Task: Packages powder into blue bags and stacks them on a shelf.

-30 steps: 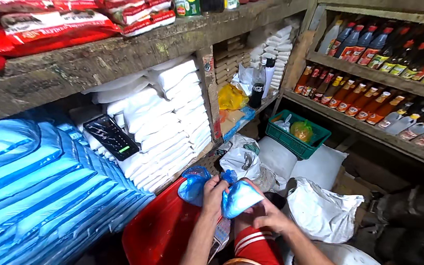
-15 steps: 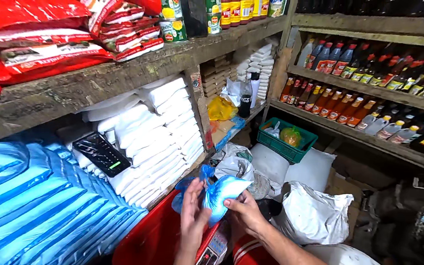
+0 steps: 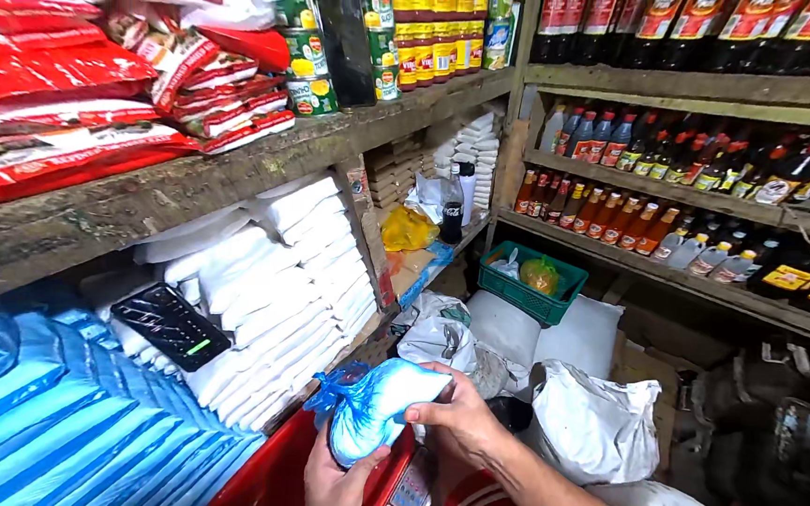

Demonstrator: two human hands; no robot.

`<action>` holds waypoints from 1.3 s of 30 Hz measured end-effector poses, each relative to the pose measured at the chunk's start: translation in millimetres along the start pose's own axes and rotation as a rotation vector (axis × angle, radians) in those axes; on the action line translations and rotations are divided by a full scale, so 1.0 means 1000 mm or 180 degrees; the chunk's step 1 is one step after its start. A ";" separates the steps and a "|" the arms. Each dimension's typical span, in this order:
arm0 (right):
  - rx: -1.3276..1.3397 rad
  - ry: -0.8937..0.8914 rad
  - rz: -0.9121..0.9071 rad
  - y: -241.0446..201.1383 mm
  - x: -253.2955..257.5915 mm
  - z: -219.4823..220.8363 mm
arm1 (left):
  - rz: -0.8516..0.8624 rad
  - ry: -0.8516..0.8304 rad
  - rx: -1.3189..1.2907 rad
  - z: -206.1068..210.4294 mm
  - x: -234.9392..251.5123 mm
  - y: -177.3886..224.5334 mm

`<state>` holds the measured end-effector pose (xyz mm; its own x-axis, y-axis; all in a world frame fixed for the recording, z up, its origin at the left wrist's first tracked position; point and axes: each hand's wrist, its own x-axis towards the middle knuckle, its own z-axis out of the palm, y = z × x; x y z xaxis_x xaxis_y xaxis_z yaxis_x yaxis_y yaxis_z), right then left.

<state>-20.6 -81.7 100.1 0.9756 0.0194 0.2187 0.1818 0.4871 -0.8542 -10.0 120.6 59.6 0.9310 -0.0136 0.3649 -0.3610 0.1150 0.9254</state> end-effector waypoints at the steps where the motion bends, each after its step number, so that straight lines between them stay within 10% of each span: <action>1: 0.0001 0.0136 0.0059 0.001 -0.001 0.003 | 0.0000 -0.0053 0.0040 -0.004 0.001 0.002; 12: -0.2246 -0.1347 0.0285 -0.010 0.040 0.041 | -0.0039 -0.0520 0.0800 -0.080 0.007 0.061; 22: -0.1421 -0.2508 0.0865 0.046 0.069 0.134 | -0.0370 0.0272 0.1310 -0.164 -0.032 0.096; 39: -0.0830 -0.2643 0.1922 0.130 0.066 0.264 | -0.0947 0.1614 0.1302 -0.242 -0.095 0.114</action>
<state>34.5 213.6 128.1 0.5408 0.8344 -0.1063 -0.1883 -0.0031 -0.9821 -126.0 375.0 105.6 0.8681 0.4881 0.0904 0.0131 -0.2047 0.9787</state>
